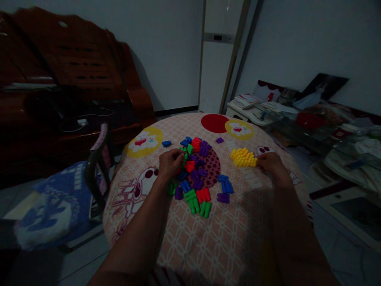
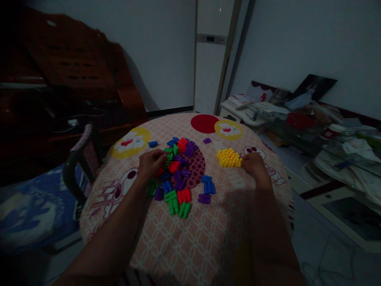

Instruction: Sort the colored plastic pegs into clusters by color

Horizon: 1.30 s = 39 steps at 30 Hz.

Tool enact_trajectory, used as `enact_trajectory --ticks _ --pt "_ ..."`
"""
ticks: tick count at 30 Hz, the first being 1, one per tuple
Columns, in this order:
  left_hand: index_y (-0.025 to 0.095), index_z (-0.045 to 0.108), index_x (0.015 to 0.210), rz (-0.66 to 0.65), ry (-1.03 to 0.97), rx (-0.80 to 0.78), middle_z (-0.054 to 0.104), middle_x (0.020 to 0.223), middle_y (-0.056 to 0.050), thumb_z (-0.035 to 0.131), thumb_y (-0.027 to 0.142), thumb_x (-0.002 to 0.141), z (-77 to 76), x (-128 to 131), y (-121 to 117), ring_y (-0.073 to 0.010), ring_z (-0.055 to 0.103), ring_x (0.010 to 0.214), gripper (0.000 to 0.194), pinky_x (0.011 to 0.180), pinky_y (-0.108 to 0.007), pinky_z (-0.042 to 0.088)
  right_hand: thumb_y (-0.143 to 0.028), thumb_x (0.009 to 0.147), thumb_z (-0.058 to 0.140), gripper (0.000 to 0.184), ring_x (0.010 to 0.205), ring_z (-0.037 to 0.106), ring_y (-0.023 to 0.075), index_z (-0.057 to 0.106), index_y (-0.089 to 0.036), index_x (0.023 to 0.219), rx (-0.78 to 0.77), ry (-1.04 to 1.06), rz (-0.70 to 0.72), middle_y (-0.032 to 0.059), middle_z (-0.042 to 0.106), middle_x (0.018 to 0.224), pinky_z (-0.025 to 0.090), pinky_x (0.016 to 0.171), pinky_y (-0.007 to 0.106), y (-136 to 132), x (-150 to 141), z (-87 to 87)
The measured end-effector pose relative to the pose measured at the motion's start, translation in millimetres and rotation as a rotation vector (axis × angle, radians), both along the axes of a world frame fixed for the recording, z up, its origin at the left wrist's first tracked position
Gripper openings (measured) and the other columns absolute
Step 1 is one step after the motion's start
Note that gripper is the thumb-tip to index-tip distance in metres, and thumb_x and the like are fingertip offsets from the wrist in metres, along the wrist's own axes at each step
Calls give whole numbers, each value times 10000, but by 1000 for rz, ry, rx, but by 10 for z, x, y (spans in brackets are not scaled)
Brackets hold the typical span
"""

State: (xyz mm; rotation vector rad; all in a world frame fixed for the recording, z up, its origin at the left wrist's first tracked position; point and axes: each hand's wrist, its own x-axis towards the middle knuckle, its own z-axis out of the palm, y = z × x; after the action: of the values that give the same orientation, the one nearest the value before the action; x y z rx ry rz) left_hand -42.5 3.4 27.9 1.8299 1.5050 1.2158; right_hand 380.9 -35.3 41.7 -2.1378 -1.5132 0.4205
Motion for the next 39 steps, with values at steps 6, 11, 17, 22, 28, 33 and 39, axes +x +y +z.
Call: enact_trajectory --ticks 6,11,17,22,28,33,39 --pt "166 776 886 0 3 -7 758 756 -39 566 375 787 28 5 -21 -189 693 694 313 626 -256 507 -100 704 600 132 440 558 132 723 -144 690 -39 79 -24 -1 594 473 421 482 219 -18 -86 84" --pt "158 774 876 2 6 12 755 758 -46 570 385 778 17 5 -13 -197 697 717 321 624 -259 503 -93 671 617 112 485 566 136 709 -153 654 -112 6 37 1 600 487 409 524 233 -67 -75 156" --pt "161 773 874 -10 -13 14 755 760 -43 574 388 777 -10 -3 4 -197 699 727 317 625 -257 508 -130 654 641 68 491 550 126 703 -156 644 -209 -21 149 3 619 513 382 518 229 -88 -65 205" --pt "167 774 881 -12 -20 -5 755 759 -38 579 382 778 -5 2 -3 -196 700 722 308 628 -255 514 -293 756 676 207 472 522 117 671 -167 591 -288 -58 210 4 597 496 353 497 234 -111 -160 276" --pt "170 775 870 -1 -4 6 757 765 -44 581 387 776 -20 -1 9 -207 703 749 306 627 -260 510 -292 721 750 165 504 545 128 662 -181 638 -376 -241 280 -4 591 512 334 503 234 -97 -348 253" --pt "172 774 870 3 -1 3 752 746 -37 574 377 779 -1 -1 -3 -197 696 725 301 626 -255 504 -158 662 705 203 597 613 147 707 -183 864 -297 -295 175 5 668 654 374 545 230 -100 -247 154" --pt "172 773 879 -5 14 -9 754 750 -33 570 368 784 18 1 -18 -186 691 698 298 629 -253 502 -158 632 737 365 780 682 200 734 -179 996 -262 -369 67 59 739 868 457 657 254 -59 -107 142"
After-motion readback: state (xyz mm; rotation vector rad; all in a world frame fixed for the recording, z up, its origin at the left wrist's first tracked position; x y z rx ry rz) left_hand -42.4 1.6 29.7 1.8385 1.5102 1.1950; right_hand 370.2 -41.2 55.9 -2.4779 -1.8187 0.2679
